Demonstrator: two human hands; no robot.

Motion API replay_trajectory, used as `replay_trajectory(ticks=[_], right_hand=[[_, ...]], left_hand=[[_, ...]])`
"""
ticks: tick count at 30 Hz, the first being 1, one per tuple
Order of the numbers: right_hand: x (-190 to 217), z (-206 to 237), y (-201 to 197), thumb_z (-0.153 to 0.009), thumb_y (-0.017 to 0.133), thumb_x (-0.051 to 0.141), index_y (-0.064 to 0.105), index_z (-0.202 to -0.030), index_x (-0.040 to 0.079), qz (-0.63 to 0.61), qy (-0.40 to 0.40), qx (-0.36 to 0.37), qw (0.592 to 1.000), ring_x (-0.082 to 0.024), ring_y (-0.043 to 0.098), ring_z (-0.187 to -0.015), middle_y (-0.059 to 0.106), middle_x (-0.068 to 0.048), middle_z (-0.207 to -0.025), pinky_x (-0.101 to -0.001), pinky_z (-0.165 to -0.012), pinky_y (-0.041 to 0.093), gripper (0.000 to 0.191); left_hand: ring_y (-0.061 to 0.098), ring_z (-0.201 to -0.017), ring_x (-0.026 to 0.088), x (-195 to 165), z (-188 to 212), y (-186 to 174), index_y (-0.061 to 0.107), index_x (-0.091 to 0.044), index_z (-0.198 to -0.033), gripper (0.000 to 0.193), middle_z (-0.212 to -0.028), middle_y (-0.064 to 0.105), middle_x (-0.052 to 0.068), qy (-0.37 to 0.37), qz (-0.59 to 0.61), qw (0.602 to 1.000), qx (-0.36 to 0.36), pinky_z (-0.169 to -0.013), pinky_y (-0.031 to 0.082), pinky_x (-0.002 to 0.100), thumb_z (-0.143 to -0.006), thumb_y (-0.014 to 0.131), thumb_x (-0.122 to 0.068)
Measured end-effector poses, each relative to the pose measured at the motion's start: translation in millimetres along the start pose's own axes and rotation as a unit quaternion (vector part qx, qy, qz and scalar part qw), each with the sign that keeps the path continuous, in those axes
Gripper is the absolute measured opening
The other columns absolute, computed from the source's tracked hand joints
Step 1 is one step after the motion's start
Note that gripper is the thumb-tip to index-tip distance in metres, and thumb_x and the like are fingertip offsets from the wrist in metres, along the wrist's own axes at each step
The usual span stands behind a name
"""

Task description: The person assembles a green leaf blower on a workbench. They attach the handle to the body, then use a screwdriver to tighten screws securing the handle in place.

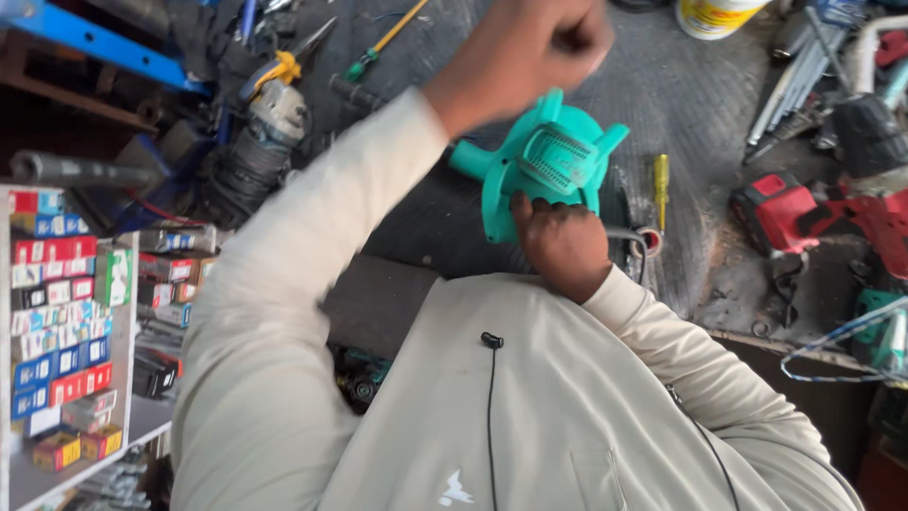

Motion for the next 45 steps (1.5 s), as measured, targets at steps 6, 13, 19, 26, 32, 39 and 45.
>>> replay_trajectory(ticks=[6, 13, 19, 26, 32, 39, 45], right_hand=[[1.5, -6.8, -0.9, -0.093, 0.06, 0.014, 0.063, -0.104, 0.009, 0.005, 0.013, -0.013, 1.0, -0.023, 0.064, -0.05, 0.063, -0.005, -0.066, -0.038, -0.044, 0.047, 0.012], [2.0, -10.2, -1.8, -0.09, 0.061, 0.012, 0.062, -0.106, 0.006, 0.01, 0.012, -0.026, 1.0, -0.022, 0.063, -0.049, 0.062, -0.006, -0.065, -0.0375, -0.044, 0.047, 0.017], [2.4, -9.6, 0.9, -0.089, 0.062, 0.012, 0.062, -0.104, 0.006, 0.006, 0.013, -0.025, 1.0, -0.022, 0.064, -0.05, 0.062, -0.005, -0.064, -0.0375, -0.044, 0.047, 0.017], [2.7, -8.0, 2.1, -0.089, 0.063, 0.013, 0.061, -0.099, 0.008, 0.011, 0.018, -0.043, 0.999, -0.021, 0.063, -0.048, 0.061, -0.004, -0.063, -0.0364, -0.042, 0.046, 0.012], [2.8, -7.0, 3.2, -0.089, 0.063, 0.014, 0.061, -0.1, 0.008, 0.031, 0.012, -0.029, 0.999, -0.021, 0.064, -0.048, 0.061, -0.004, -0.063, -0.036, -0.042, 0.047, 0.013], [0.7, -8.5, -0.3, -0.088, 0.065, 0.016, 0.061, -0.1, 0.007, 0.005, 0.014, -0.028, 1.0, -0.023, 0.065, -0.049, 0.063, -0.007, -0.063, -0.0374, -0.043, 0.048, 0.015], [-2.4, -8.3, -6.5, -0.087, 0.065, 0.015, 0.062, -0.102, 0.007, -0.028, 0.014, -0.029, 0.999, -0.024, 0.066, -0.049, 0.064, -0.008, -0.061, -0.0385, -0.043, 0.048, 0.017]], left_hand=[[0.074, -0.084, 0.012, -68.0, 167.3, 8.3, 0.069, 0.001, -0.1, 0.013, -0.096, 0.072, 0.007, -0.197, 0.041, 0.973, -0.113, -0.071, 0.061, 0.027, -0.09, 0.077, 0.0], [0.074, -0.097, 0.029, -76.4, 214.0, 58.1, 0.066, -0.004, -0.104, 0.022, -0.105, 0.074, 0.01, -0.118, -0.149, 0.955, -0.228, -0.084, 0.06, 0.037, -0.087, 0.078, 0.002], [0.073, -0.097, 0.027, -76.5, 220.4, 60.1, 0.064, -0.003, -0.107, 0.022, -0.109, 0.07, 0.009, -0.052, -0.249, 0.95, -0.178, -0.083, 0.061, 0.036, -0.089, 0.076, 0.002], [0.072, -0.095, 0.025, -82.9, 210.8, 47.0, 0.067, -0.001, -0.106, 0.02, -0.109, 0.069, 0.008, -0.002, -0.282, 0.954, -0.101, -0.079, 0.06, 0.035, -0.089, 0.077, 0.001], [0.072, -0.09, 0.024, -77.2, 209.0, 46.5, 0.071, -0.005, -0.101, 0.017, -0.103, 0.069, 0.006, -0.051, -0.235, 0.964, -0.114, -0.077, 0.06, 0.034, -0.088, 0.081, -0.002], [0.074, -0.089, 0.021, -46.4, 216.4, 62.2, 0.068, -0.004, -0.098, 0.021, -0.102, 0.07, 0.006, -0.173, -0.02, 0.956, -0.238, -0.076, 0.063, 0.031, -0.086, 0.085, -0.005], [0.07, -0.09, 0.023, -56.9, 205.4, 54.5, 0.07, -0.004, -0.099, 0.019, -0.101, 0.068, 0.01, -0.086, -0.078, 0.977, -0.178, -0.075, 0.06, 0.033, -0.085, 0.082, 0.001]])
Point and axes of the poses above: each hand's wrist, its own z-axis away from the middle knuckle, its own y-axis out of the palm, x = y × z, the point moved 3 cm from there along -z, towards the middle knuckle
